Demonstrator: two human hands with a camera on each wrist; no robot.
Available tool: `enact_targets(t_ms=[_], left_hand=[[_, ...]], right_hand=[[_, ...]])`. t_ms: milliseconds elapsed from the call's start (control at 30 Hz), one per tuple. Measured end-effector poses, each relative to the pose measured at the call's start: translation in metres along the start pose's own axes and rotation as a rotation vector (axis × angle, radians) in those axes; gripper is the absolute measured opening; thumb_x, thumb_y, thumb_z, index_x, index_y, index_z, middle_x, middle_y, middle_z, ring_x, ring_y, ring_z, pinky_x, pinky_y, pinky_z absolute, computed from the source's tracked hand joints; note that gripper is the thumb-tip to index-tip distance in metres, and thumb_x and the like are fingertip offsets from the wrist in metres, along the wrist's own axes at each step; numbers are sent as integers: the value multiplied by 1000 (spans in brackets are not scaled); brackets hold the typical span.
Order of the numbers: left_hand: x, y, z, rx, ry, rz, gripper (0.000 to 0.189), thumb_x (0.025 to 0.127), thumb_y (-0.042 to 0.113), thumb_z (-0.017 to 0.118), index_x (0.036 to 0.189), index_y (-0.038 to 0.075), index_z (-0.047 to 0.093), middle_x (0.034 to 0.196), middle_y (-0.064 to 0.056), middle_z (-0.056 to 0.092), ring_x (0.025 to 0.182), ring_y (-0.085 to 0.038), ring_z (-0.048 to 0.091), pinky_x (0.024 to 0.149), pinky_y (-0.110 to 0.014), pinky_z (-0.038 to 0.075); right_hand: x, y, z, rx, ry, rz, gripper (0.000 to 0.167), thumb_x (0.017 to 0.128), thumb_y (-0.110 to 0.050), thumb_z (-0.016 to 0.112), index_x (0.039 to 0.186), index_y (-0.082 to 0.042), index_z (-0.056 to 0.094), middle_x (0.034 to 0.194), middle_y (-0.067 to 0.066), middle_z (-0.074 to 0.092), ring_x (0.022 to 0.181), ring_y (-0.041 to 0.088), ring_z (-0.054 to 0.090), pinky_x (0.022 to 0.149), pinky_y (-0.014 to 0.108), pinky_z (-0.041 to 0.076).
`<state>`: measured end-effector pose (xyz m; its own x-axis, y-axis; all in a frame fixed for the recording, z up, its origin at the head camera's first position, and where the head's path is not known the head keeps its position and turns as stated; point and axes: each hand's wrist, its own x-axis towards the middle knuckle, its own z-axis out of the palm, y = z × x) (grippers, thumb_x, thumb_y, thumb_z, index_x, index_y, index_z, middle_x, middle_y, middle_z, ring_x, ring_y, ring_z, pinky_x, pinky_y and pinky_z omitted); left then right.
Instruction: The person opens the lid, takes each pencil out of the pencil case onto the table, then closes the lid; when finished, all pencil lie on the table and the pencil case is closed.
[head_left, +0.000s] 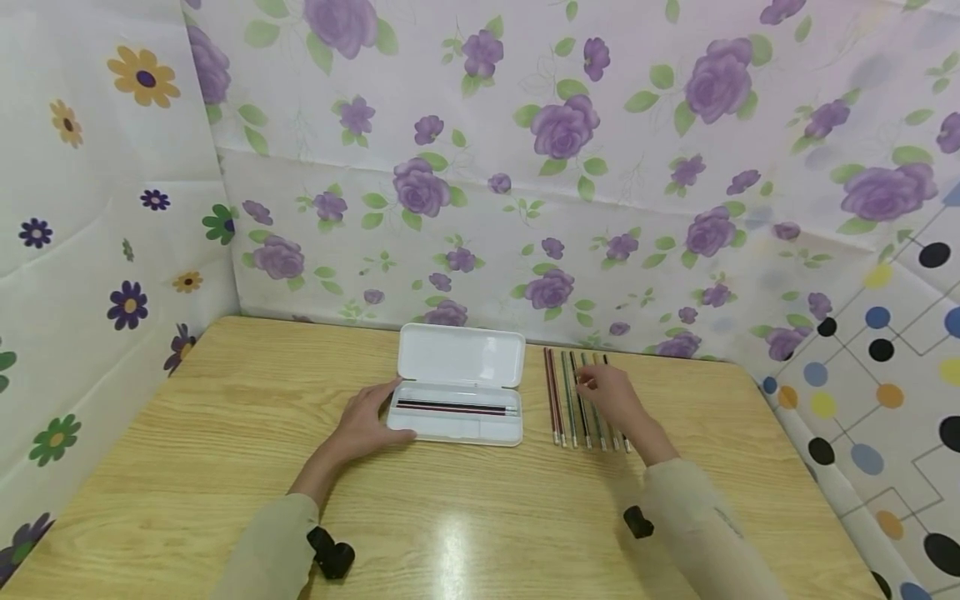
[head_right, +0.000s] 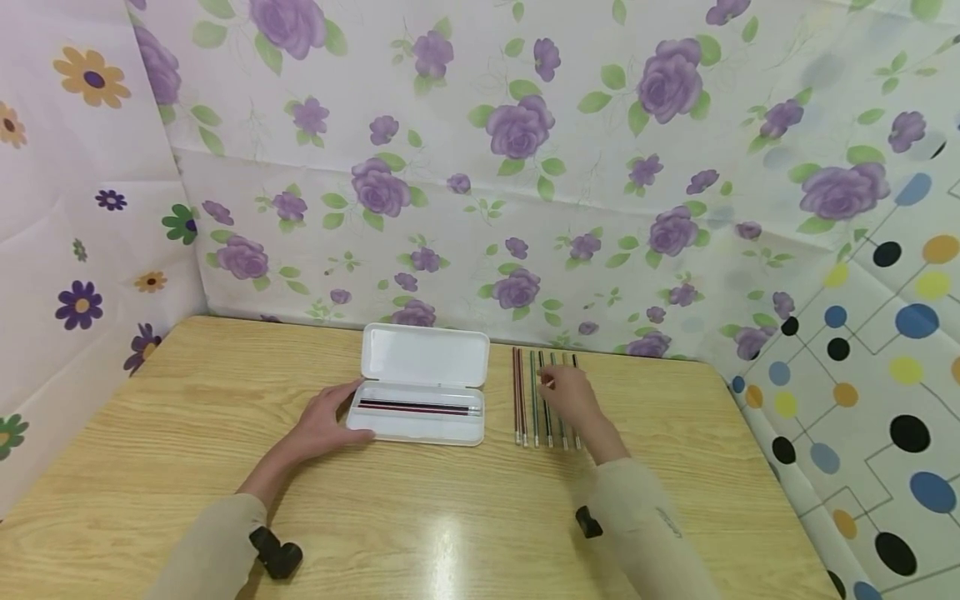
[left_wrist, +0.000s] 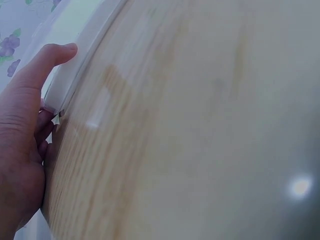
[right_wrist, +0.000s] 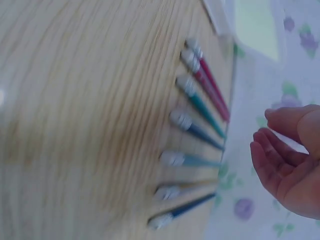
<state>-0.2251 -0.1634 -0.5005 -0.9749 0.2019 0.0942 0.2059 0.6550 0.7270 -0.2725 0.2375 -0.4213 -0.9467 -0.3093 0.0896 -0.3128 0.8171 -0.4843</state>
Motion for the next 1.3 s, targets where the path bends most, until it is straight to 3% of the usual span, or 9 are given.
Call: enact_targets(t_ms=[300, 500, 833, 1300], left_hand=[[0, -2, 0, -7, 3, -9, 97, 72, 45, 81, 149, 8, 37, 145, -21, 41, 133, -44, 31, 104, -63, 25], [0, 0, 0, -6, -4, -14, 97, 73, 46, 81, 150, 9, 36, 145, -22, 40, 133, -44, 30, 104, -63, 25], [0, 2, -3, -12, 2, -15, 97, 72, 44, 82, 150, 8, 36, 144, -22, 41, 132, -45, 31, 104, -63, 26], [0, 0, 0, -8, -3, -17, 96, 72, 44, 82, 150, 9, 37, 145, -21, 41, 133, -44, 31, 104, -62, 25]], right_hand=[[19, -39, 29, 65, -125, -120, 24, 91, -7, 66, 113, 3, 69, 99, 7, 69, 91, 22, 64, 78, 37, 53], [28, -57, 48, 95, -168, -186, 19, 90, -6, 68, 107, 1, 71, 99, 8, 70, 88, 20, 64, 78, 36, 53], [41, -74, 74, 192, -160, -134, 14, 88, -4, 70, 100, -1, 74, 95, 7, 72, 89, 19, 66, 78, 29, 53], [44, -86, 98, 206, -155, -150, 12, 84, 2, 72, 95, -1, 75, 90, 7, 73, 87, 20, 68, 80, 29, 53]])
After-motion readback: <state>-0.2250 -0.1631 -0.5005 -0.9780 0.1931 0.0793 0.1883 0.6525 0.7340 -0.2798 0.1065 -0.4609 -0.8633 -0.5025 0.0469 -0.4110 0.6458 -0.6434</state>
